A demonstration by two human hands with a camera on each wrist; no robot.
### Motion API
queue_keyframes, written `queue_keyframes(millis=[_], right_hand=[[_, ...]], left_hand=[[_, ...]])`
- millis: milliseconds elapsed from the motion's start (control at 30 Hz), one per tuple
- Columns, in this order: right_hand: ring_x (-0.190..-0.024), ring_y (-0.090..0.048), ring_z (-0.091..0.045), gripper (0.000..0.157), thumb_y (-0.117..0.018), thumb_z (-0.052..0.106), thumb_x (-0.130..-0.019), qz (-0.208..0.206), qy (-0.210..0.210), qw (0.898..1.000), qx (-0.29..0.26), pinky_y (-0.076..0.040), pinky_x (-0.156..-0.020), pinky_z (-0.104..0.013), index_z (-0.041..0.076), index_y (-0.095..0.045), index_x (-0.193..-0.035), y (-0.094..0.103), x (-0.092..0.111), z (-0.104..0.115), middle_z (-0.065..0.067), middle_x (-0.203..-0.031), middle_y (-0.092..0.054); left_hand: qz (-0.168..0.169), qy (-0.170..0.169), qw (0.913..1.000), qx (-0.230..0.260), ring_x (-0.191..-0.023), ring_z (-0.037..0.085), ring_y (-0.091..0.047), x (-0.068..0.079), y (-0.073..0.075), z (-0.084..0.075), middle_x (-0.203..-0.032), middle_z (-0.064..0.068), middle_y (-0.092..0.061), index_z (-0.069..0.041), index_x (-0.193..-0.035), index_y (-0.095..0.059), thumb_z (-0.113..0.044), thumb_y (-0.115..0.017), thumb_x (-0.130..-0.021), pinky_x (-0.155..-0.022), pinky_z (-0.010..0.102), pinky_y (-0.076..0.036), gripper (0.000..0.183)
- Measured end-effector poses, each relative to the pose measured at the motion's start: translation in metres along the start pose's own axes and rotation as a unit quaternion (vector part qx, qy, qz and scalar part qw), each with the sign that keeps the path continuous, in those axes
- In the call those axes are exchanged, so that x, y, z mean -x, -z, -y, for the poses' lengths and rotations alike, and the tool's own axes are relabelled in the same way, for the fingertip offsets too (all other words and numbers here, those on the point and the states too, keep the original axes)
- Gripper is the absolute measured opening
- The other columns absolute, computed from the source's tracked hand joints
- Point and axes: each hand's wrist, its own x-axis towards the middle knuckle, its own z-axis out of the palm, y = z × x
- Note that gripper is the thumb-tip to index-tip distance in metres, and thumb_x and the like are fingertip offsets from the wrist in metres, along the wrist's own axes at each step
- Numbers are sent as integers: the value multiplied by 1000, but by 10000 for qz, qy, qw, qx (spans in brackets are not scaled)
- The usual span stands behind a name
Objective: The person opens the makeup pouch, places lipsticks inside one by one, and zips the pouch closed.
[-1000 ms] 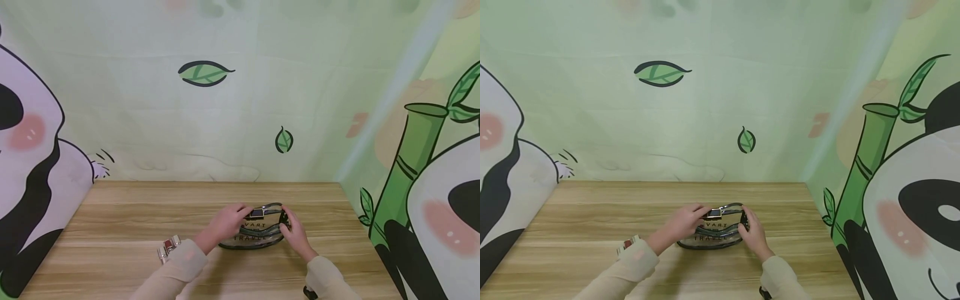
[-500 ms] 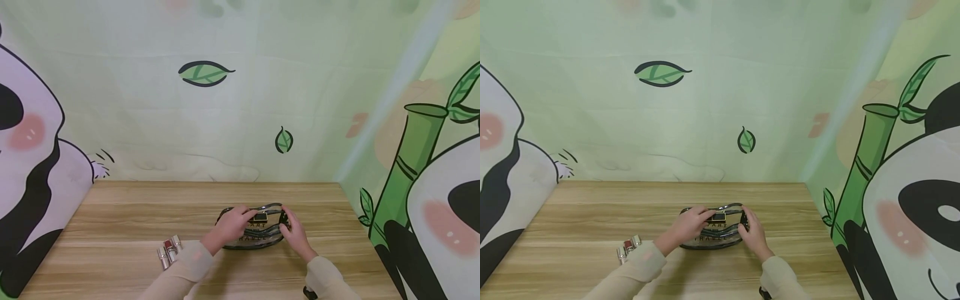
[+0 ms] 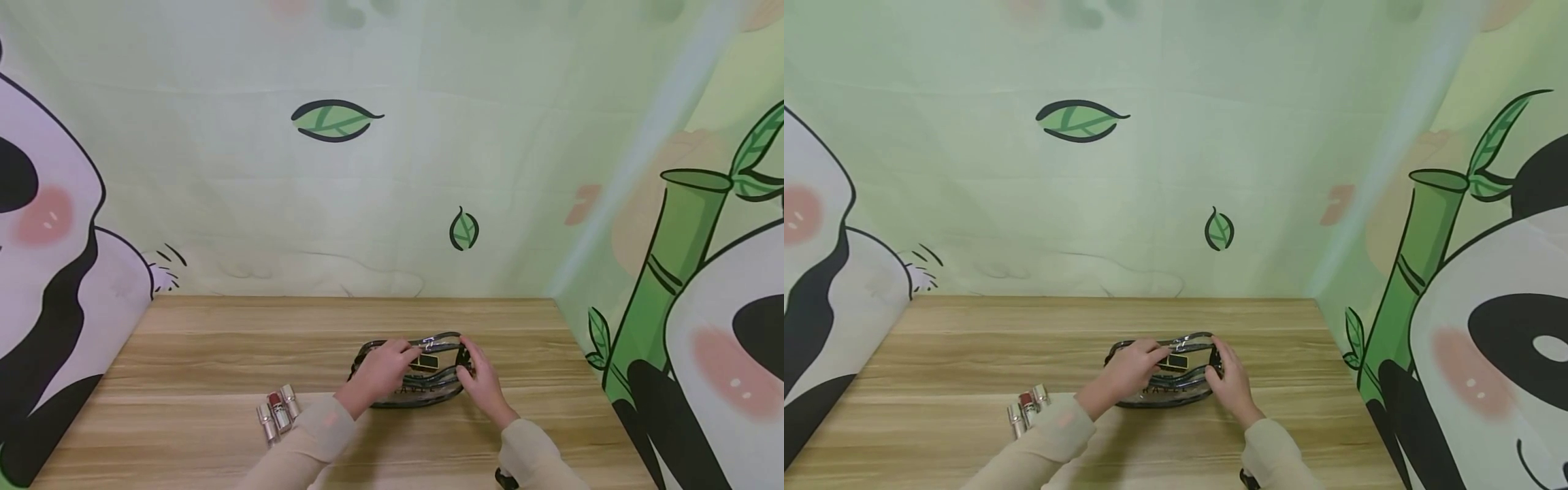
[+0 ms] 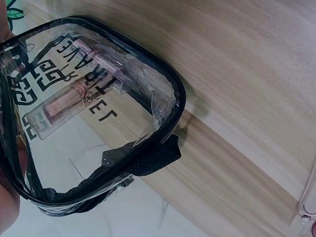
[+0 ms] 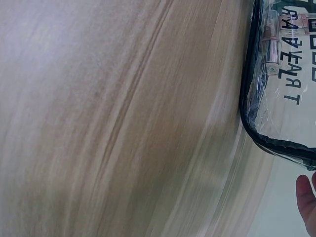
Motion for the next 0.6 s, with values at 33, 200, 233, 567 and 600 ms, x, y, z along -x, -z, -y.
queue_keyframes(millis=[33,200,233,567,600], right_hand=[[-103,-50,-30,53,-50,7,-78,-3,12,10000,9,-45,-71,-31,5,-41,-130,0,0,0,-19,-129,-45],[-103,-50,-30,53,-51,7,-78,-30,84,9999,57,-46,-71,-32,5,-42,-130,-1,1,0,-19,-129,-45],[-103,-50,-30,53,-51,7,-78,-35,92,9999,62,-46,-71,-32,5,-42,-130,-1,1,0,-19,-129,-45],[-101,-51,-32,53,-52,5,-76,-99,210,9997,34,-46,-69,-27,1,-43,-128,-1,0,0,-21,-127,-46],[-101,-51,-32,53,-52,4,-76,-90,213,9997,39,-46,-69,-27,1,-42,-128,-1,0,0,-22,-127,-46]], left_hand=[[21,0,10000,-9,-94,13,-55,0,0,0,-101,0,-58,-17,-115,-57,-18,-61,-83,-66,21,-51,32],[243,41,9997,-31,-96,14,-55,1,0,1,-103,1,-57,-16,-115,-57,-19,-59,-84,-69,21,-52,31],[278,56,9996,-33,-97,14,-54,1,0,1,-104,1,-57,-16,-115,-57,-19,-59,-84,-69,22,-52,31],[273,85,9996,1,-91,14,-56,3,2,3,-99,1,-58,-16,-110,-60,-15,-59,-84,-70,23,-51,26],[272,86,9996,-1,-91,14,-56,3,3,3,-99,1,-58,-16,-109,-60,-15,-59,-84,-70,23,-51,26]])
